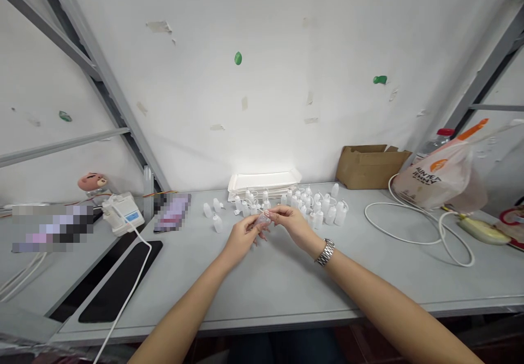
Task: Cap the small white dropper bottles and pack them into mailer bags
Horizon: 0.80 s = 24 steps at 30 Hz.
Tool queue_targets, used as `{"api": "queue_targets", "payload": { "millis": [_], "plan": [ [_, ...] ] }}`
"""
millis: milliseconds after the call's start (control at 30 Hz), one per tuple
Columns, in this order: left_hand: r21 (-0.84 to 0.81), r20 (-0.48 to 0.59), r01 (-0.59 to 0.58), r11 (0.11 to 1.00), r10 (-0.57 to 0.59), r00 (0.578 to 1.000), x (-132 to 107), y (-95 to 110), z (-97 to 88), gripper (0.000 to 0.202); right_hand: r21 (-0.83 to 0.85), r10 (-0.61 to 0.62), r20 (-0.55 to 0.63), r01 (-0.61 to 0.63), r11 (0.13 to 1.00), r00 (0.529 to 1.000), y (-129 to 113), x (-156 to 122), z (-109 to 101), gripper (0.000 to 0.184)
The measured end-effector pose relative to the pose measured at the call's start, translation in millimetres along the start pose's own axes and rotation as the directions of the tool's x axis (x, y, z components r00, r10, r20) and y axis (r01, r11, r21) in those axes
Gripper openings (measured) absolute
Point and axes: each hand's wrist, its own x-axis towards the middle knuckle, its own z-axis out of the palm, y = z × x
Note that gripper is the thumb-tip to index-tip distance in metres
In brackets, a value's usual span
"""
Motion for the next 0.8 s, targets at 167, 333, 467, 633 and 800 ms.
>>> {"api": "queue_targets", "payload": {
  "millis": [167, 333, 467, 633, 800],
  "plan": [
    [-0.001, 0.031, -0.01, 1.0, 0.01, 0.999, 0, 3, 0.4, 0.04, 0.001, -0.05, -0.016, 0.05, 0.999, 0.999, 0, 0, -1, 0.027],
    [0.0, 0.041, -0.009, 1.0, 0.009, 0.999, 1, 2, 0.5, 0.038, -0.033, -0.057, -0.012, 0.057, 0.998, 0.998, -1, -2, -1, 0.025],
    [0.002, 0.046, 0.002, 1.0, -0.002, 0.999, 0, 2, -0.1, 0.04, -0.075, -0.067, -0.024, 0.065, 0.995, 0.997, -2, -2, -1, 0.024],
    [0.017, 0.035, 0.001, 1.0, -0.001, 0.999, -1, 3, 1.0, 0.038, -0.175, -0.098, -0.066, 0.086, 0.981, 0.993, -2, -5, 2, 0.022],
    [0.211, -0.128, -0.003, 0.977, 0.031, 0.991, -4, 0, 3.6, 0.032, -0.311, -0.143, -0.166, 0.086, 0.946, 0.976, 1, -8, 11, 0.025]
  ]
}}
